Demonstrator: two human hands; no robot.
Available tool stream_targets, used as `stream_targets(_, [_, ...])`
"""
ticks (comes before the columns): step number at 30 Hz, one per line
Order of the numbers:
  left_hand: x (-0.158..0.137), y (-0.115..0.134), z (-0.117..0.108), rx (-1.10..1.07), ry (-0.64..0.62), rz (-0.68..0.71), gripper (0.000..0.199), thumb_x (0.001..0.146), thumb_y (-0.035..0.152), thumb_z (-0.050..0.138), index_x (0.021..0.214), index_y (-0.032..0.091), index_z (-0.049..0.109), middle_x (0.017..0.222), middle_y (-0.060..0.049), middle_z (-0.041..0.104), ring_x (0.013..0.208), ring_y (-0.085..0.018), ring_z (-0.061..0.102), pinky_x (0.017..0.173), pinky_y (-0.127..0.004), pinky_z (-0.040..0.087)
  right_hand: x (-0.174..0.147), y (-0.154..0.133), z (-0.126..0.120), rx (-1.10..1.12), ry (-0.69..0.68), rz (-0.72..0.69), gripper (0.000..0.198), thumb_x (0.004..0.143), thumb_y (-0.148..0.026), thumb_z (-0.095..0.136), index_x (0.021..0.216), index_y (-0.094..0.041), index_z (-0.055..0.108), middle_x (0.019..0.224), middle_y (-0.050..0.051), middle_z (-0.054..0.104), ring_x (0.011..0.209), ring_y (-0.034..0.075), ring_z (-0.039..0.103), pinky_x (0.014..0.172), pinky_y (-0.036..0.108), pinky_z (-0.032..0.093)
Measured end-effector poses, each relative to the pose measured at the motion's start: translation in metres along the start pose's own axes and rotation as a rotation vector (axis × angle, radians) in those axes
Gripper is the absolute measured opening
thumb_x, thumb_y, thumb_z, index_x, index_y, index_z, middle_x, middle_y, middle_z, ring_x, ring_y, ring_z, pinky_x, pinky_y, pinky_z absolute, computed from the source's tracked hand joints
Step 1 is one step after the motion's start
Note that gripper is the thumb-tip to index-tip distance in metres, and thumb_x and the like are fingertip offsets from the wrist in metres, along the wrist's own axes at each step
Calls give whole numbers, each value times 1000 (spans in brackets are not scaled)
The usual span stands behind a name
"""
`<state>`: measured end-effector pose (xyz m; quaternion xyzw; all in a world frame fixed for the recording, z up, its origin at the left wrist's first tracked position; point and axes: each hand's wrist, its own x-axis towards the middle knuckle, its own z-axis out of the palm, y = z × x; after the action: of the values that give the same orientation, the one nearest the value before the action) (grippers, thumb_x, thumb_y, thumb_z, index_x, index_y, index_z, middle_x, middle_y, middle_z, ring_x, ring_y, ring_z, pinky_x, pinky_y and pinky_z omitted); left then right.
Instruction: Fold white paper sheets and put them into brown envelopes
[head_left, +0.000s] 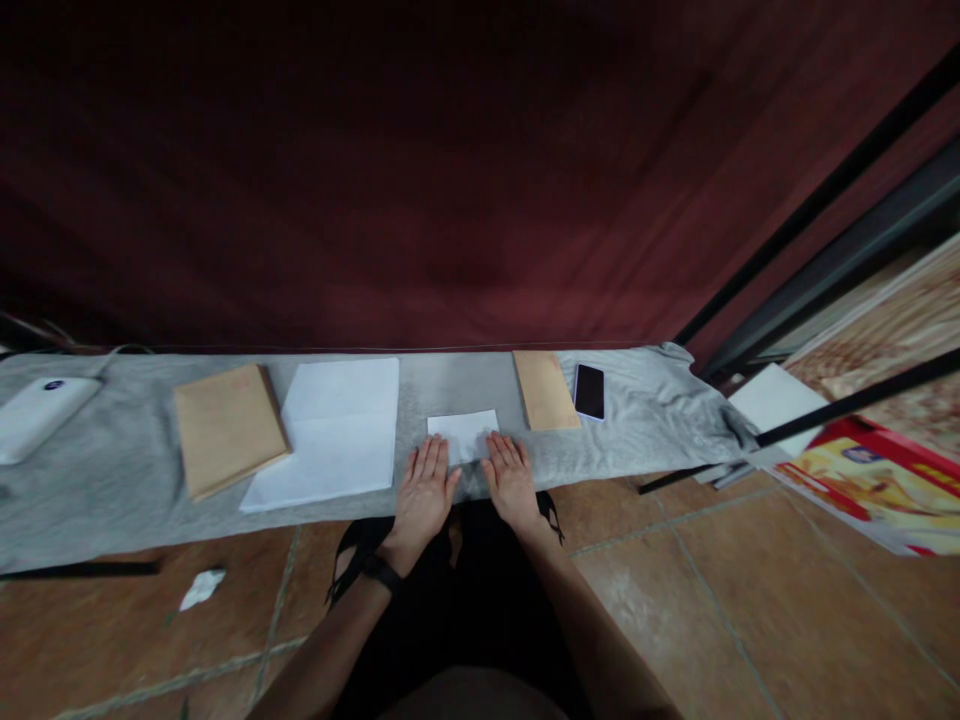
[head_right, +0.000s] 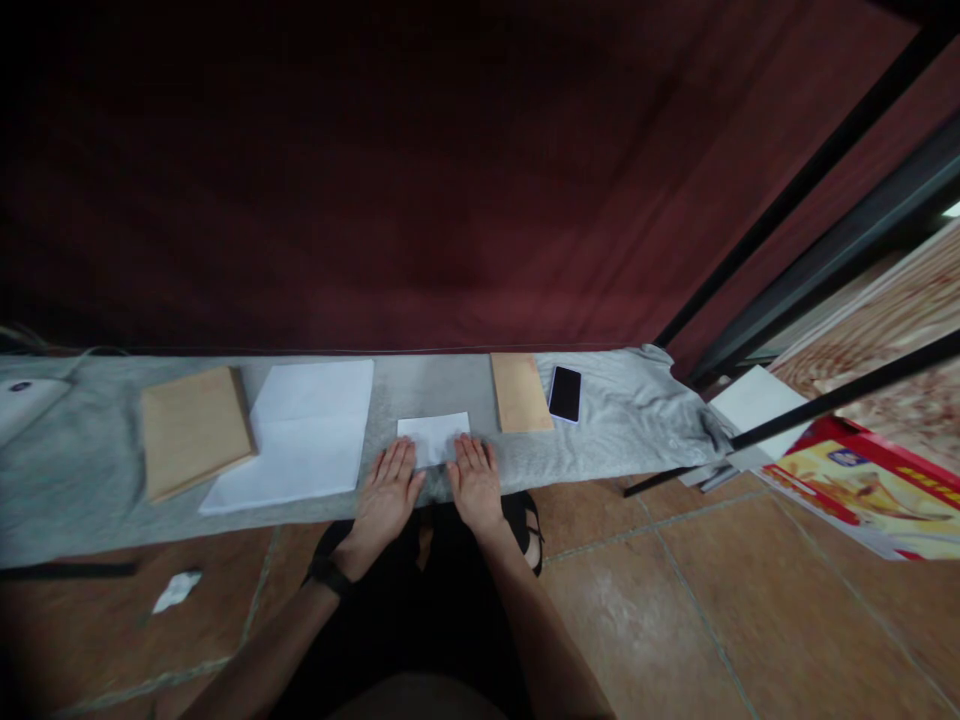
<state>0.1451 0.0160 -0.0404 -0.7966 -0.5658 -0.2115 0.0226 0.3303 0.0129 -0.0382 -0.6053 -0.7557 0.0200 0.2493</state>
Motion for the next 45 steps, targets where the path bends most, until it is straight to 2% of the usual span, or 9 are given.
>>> stream_targets(4, [14, 5, 4, -17, -39, 70, 57, 102, 37, 28, 152, 11, 38, 153, -15, 47, 148, -25, 35, 122, -47, 29, 16, -9, 3, 27, -52, -59, 45, 106, -33, 35, 144, -18, 52, 148, 8, 54, 141, 22, 45, 121, 45, 28])
stream_targets(8, [23, 5, 8, -14, -92, 85, 56, 101, 32, 26, 147, 7, 46, 152, -16, 48, 148, -25, 35, 121, -46, 31, 27, -12, 9, 44, -88, -74, 44, 106, -32, 33, 142, -17, 55, 146, 8, 56, 140, 22, 47, 121, 45, 27])
stream_targets(12, [23, 0, 11, -15, -102, 83, 55, 100, 32, 28, 148, 11, 46, 153, -14, 48, 147, -24, 36, 121, -46, 31, 27, -10, 13, 25, -106, -72, 44, 106, -34, 35, 142, -19, 54, 148, 7, 55, 140, 22, 47, 121, 46, 27])
stream_targets(17, [19, -6, 16, 1, -76, 22, 58, 100, 35, 29, 150, 9, 41, 153, -16, 46, 146, -27, 37, 120, -49, 31, 24, -8, 17, -11, -71, -21, 45, 106, -36, 35, 144, -20, 52, 149, 8, 52, 140, 23, 46, 120, 46, 27])
stream_targets(26, [14, -17, 14, 25, -63, -50, 59, 99, 34, 30, 147, 2, 43, 154, -20, 43, 146, -30, 37, 121, -49, 29, 17, 3, 16, -55, 10, 59, 46, 106, -34, 34, 144, -15, 52, 149, 9, 53, 138, 26, 48, 119, 46, 28])
stream_targets(32, [13, -19, 13, 23, -12, -46, 58, 100, 34, 29, 149, 6, 41, 152, -18, 46, 145, -29, 39, 120, -50, 32, 14, 9, 15, -56, 19, 81, 46, 106, -33, 34, 143, -13, 54, 147, 10, 55, 138, 26, 48, 118, 45, 30])
stream_targets(35, [15, -18, 12, 27, -26, -52, 57, 100, 34, 29, 147, 5, 43, 152, -19, 47, 145, -29, 39, 120, -48, 32, 16, 9, 13, -40, 20, 93, 47, 107, -33, 33, 143, -12, 54, 146, 11, 56, 139, 26, 47, 118, 45, 30])
stream_targets(39, [26, -10, 8, 9, -90, -2, 57, 100, 31, 28, 147, 3, 44, 154, -18, 44, 147, -27, 35, 122, -48, 30, 26, 4, 9, 13, -3, 50, 47, 107, -34, 33, 145, -13, 52, 149, 10, 52, 141, 25, 45, 120, 45, 29])
stream_targets(45, [45, 4, 9, -17, -142, 98, 55, 99, 26, 29, 145, 3, 46, 153, -18, 46, 148, -25, 34, 123, -46, 30, 48, -9, 10, 43, -114, -21, 45, 107, -35, 32, 142, -17, 54, 148, 7, 54, 142, 23, 44, 122, 46, 25])
